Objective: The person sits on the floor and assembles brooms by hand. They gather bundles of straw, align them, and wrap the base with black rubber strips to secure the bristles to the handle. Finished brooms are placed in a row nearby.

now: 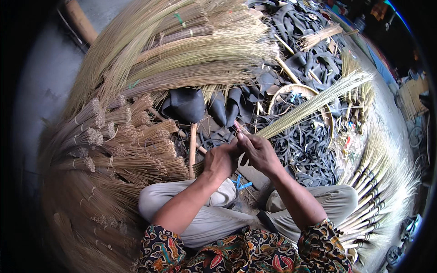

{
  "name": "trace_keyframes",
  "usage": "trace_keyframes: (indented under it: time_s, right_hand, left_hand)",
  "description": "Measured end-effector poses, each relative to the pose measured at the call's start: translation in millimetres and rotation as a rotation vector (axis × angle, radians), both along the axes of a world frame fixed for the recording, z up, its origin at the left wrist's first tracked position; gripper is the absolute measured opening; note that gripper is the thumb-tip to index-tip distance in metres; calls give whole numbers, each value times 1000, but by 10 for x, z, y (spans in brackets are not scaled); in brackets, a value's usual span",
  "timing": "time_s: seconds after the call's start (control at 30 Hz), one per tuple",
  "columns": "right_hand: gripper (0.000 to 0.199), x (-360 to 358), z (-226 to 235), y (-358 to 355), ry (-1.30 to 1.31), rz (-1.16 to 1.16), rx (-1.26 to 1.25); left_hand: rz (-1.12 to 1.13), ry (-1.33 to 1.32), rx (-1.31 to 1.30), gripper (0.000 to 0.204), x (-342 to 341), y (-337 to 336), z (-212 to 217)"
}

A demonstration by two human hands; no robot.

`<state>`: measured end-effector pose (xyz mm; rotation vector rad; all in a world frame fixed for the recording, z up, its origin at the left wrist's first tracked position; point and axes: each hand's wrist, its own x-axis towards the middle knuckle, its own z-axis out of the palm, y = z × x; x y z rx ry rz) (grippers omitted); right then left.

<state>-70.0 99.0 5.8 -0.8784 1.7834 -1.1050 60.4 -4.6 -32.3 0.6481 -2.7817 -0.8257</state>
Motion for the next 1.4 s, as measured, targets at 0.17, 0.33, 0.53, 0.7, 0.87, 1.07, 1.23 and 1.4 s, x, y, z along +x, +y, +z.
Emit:
trace_keyframes:
  time_s: [0.17, 0.33, 0.53, 0.7, 0.87, 1.07, 1.23, 1.4]
  right_hand:
    - [26, 208, -187, 163, -293, -180, -148]
    - [24, 258, -136, 447, -79, 13, -100]
    - [32, -64, -18, 634, -275, -21, -132]
    - [31, -76, -112, 527, -265, -77, -286]
    - [30, -32, -165, 548, -648, -74, -324]
    - [32, -11, -151, 477, -491, -127, -355]
    - [27, 27, -25, 457, -263, -152, -156]
    - [35, 70, 226, 613, 77, -74, 43]
  left_hand:
    - [190, -67, -138, 24, -40, -26, -76]
    - [258, -173, -19, 34, -87, -173, 104]
    - [-52, -93, 978, 61, 26, -286, 394]
    - [-82, -159, 355, 52, -48, -93, 442]
    - [-74, -263, 911, 44, -117, -7, 466]
    - [9, -48, 313, 41, -119, 73, 363]
    - [30, 210, 89, 39, -53, -50, 229]
    - [78, 173, 48, 46, -24, -144, 180]
